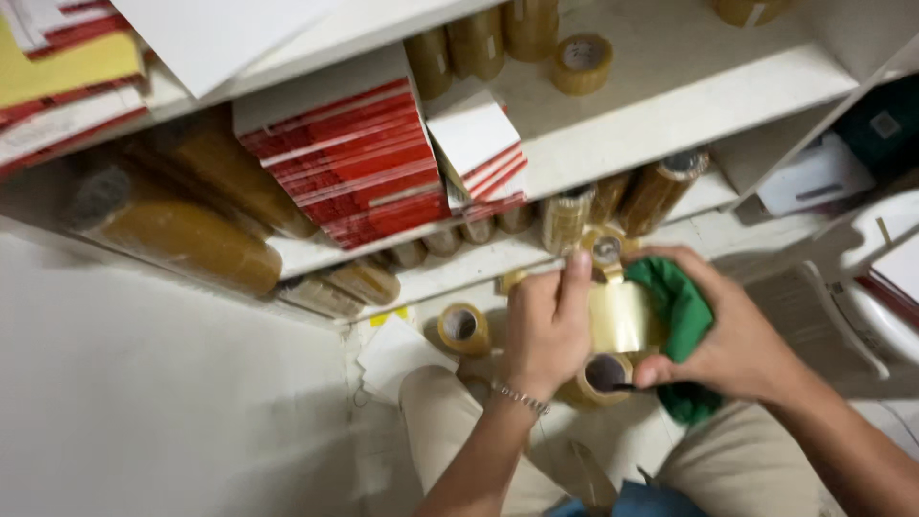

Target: The person sits on the floor and wipes the surface of several clear adhesive tape rolls using a green cloth. They handle the rolls one by one, rotating them to clean different sides, and place the cleaned rolls onto a nearby shelf.

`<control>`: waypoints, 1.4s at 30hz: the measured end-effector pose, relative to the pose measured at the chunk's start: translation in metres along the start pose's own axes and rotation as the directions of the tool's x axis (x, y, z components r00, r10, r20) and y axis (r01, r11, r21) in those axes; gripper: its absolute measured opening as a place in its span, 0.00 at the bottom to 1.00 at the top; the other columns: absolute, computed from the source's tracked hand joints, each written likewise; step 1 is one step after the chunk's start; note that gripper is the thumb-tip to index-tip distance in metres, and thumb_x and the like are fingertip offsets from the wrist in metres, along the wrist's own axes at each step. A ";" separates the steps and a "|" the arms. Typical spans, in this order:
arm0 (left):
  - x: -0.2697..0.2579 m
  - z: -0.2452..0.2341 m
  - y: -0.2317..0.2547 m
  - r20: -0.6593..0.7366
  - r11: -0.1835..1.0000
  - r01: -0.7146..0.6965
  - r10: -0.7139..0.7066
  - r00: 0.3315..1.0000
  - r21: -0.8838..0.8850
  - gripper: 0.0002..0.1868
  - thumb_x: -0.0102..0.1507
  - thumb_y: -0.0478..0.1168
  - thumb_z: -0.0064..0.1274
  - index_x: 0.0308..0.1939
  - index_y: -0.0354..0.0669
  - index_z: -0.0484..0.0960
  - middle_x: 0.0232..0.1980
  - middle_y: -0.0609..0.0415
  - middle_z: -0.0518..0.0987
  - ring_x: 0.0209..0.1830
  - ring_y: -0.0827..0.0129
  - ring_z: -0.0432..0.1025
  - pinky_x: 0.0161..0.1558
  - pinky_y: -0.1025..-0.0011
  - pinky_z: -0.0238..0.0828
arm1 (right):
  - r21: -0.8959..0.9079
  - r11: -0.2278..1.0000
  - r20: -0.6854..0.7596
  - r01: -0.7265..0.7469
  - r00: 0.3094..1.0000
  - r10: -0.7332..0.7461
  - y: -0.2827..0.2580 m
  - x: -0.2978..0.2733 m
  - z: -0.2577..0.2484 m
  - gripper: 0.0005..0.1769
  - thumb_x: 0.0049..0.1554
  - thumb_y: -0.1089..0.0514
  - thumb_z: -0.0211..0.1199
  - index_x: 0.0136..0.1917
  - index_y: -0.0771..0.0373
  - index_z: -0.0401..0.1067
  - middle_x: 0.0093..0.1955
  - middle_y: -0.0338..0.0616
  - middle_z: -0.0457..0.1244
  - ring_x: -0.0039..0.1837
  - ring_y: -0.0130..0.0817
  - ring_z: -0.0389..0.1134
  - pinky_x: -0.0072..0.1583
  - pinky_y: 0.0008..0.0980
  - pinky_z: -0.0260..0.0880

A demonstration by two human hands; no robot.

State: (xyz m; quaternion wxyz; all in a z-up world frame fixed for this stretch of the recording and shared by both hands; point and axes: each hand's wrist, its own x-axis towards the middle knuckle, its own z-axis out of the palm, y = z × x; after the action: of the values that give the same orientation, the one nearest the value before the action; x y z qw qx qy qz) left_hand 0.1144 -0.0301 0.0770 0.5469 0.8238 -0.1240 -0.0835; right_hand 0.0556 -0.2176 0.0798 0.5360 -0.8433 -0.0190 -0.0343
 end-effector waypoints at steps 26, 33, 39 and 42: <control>-0.020 0.015 -0.004 -0.224 0.982 -0.188 0.190 0.956 0.033 0.30 0.71 0.53 0.34 0.16 0.43 0.64 0.14 0.51 0.63 0.16 0.69 0.55 0.23 0.60 0.47 | -0.383 0.918 -0.016 0.102 0.993 -0.118 -0.054 0.002 0.014 0.64 0.24 0.17 0.66 0.70 0.48 0.68 0.61 0.38 0.67 0.62 0.37 0.67 0.62 0.48 0.62; -0.029 0.006 -0.001 -0.228 0.968 -0.078 0.022 0.973 -0.237 0.30 0.69 0.57 0.37 0.23 0.43 0.81 0.21 0.55 0.78 0.22 0.68 0.73 0.26 0.67 0.64 | 0.175 0.972 0.230 -0.157 0.966 0.115 -0.025 0.021 -0.023 0.42 0.31 0.45 0.78 0.60 0.57 0.75 0.54 0.41 0.73 0.53 0.35 0.77 0.58 0.37 0.78; -0.011 0.006 0.025 0.030 0.994 -0.069 0.067 0.997 0.086 0.39 0.69 0.64 0.20 0.14 0.43 0.68 0.16 0.49 0.70 0.17 0.61 0.68 0.23 0.59 0.58 | -0.222 0.963 0.177 -0.154 0.965 0.196 -0.041 0.026 -0.007 0.37 0.30 0.35 0.75 0.51 0.53 0.79 0.41 0.35 0.72 0.40 0.31 0.75 0.42 0.28 0.80; -0.017 0.000 0.031 -0.132 0.997 -0.036 0.045 0.990 0.071 0.39 0.69 0.62 0.24 0.13 0.43 0.73 0.16 0.48 0.75 0.16 0.58 0.71 0.25 0.59 0.59 | -0.098 0.995 0.062 -0.020 0.998 0.027 -0.025 0.019 -0.005 0.42 0.30 0.29 0.70 0.53 0.51 0.76 0.44 0.34 0.73 0.44 0.30 0.77 0.49 0.33 0.82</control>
State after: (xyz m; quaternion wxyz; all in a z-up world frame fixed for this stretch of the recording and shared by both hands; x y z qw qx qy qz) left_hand 0.0948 -0.0368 0.1059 0.5271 0.8430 -0.1065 -0.0127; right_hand 0.0722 -0.2119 0.1064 0.4937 -0.8693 -0.0242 -0.0024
